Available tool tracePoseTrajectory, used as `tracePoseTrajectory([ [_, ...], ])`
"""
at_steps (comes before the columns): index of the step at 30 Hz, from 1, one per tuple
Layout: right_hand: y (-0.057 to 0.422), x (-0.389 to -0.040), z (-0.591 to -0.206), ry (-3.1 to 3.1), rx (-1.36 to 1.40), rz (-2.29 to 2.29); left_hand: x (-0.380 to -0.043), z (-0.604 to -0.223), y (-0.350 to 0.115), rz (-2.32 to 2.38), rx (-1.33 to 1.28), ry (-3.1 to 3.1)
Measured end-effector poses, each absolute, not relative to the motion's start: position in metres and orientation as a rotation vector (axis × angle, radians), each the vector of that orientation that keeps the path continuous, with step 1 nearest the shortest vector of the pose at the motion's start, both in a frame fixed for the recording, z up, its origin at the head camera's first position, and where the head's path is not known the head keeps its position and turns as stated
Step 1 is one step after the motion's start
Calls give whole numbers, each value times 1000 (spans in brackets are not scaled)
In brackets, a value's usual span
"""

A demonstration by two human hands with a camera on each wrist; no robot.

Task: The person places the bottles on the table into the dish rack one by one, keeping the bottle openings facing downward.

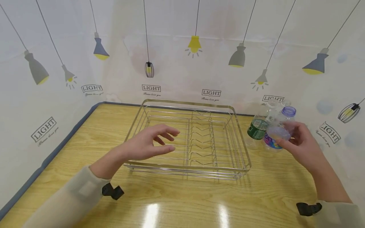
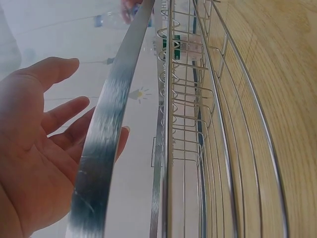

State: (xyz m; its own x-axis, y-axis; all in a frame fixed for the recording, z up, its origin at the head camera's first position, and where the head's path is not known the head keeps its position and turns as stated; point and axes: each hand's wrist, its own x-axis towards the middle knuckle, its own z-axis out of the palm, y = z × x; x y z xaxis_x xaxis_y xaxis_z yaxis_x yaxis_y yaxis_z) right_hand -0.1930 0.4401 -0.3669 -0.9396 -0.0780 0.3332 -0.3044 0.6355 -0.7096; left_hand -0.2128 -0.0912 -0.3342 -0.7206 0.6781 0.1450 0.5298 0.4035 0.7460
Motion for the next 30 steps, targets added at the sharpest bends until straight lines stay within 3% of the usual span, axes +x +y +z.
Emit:
tracePoseTrajectory([
  [18,356,-192,-323,-2357,726,1304,-217,-336,-90,1275,1042,2459],
  [30,304,-192,-312,-2513,753,1070,-219,-334,-87,1309,1026,2449],
])
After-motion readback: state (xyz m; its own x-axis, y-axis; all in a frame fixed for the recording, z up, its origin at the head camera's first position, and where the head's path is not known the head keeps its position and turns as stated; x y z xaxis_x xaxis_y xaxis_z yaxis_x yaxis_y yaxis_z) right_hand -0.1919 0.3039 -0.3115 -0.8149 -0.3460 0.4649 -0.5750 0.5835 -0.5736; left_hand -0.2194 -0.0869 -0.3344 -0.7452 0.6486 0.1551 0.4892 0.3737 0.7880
